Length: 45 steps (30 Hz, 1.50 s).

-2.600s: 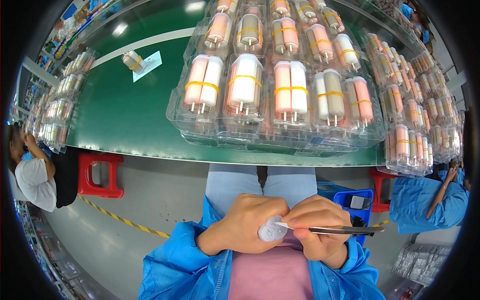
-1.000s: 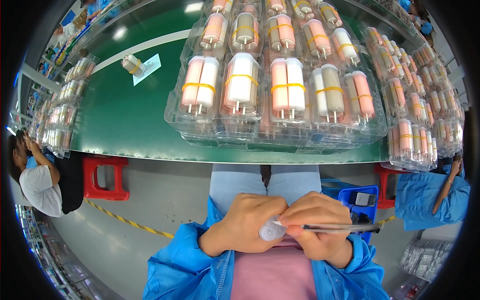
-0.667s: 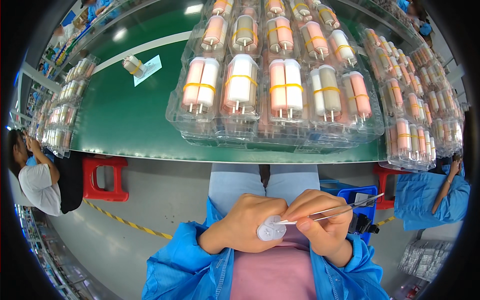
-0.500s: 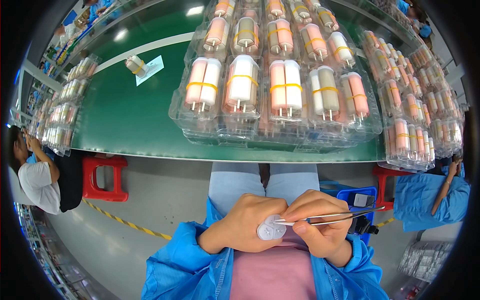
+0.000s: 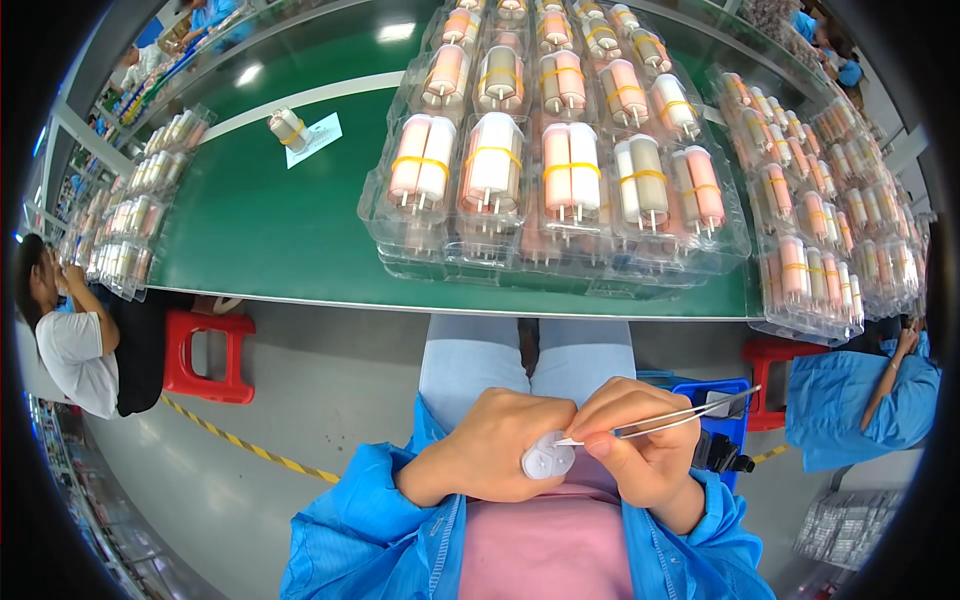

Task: Using tweezers and a small tool to assemble or inspect small cylindrical electronic components at a factory workstation.

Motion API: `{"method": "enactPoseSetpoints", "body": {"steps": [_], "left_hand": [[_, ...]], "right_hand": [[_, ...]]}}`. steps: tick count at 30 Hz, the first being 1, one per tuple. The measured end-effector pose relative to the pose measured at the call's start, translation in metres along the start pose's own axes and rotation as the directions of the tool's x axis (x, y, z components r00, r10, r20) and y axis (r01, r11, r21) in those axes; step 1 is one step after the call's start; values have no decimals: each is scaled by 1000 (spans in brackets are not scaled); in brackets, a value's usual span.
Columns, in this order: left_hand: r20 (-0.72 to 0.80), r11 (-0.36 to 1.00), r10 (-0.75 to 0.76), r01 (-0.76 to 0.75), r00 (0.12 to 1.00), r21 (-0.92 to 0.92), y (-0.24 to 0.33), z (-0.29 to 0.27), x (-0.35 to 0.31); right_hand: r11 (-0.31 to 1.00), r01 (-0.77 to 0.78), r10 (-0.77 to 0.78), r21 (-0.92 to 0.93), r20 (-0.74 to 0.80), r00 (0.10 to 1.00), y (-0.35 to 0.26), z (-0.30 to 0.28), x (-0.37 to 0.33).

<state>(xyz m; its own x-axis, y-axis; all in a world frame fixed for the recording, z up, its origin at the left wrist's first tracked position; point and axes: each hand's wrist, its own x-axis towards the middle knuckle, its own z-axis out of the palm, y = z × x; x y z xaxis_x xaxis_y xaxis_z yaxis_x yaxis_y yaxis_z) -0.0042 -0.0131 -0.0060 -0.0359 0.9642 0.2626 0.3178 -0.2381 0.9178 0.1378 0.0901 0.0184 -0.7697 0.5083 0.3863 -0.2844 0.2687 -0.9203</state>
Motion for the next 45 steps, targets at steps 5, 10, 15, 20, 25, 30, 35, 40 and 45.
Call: {"method": "enactPoseSetpoints", "body": {"steps": [5, 10, 15, 20, 25, 30, 35, 40, 45], "left_hand": [[20, 995, -1, 3, 1000, -99, 1, 3, -4], [114, 908, -63, 104, 991, -405, 7, 5, -7], [202, 796, -111, 209, 973, -568, 10, 9, -15], [159, 873, -113, 174, 981, -456, 20, 9, -18], [128, 886, -120, 165, 984, -434, 24, 12, -20], [126, 894, -119, 161, 985, -419, 29, 14, -21], [123, 912, -114, 153, 986, -381, 30, 17, -22], [139, 933, -117, 156, 983, -325, 31, 16, -22], [134, 943, -137, 170, 982, -287, 30, 17, -23]], "right_hand": [[995, -37, 35, 88, 19, 999, -3, 0, -4], [996, 79, -80, 42, 11, 997, -5, 3, -9], [980, 187, -190, 74, 46, 981, -7, 3, -12], [986, 105, -105, 131, -8, 994, -14, 1, -21], [989, 99, -100, 111, 2, 995, -17, -1, -22], [996, 62, -65, 67, 39, 997, -23, -4, -25], [997, 83, -83, 12, 43, 996, -25, -3, -26], [997, 72, -72, -11, 44, 996, -27, -3, -26], [996, 83, -82, -44, 40, 996, -26, -3, -27]]}}
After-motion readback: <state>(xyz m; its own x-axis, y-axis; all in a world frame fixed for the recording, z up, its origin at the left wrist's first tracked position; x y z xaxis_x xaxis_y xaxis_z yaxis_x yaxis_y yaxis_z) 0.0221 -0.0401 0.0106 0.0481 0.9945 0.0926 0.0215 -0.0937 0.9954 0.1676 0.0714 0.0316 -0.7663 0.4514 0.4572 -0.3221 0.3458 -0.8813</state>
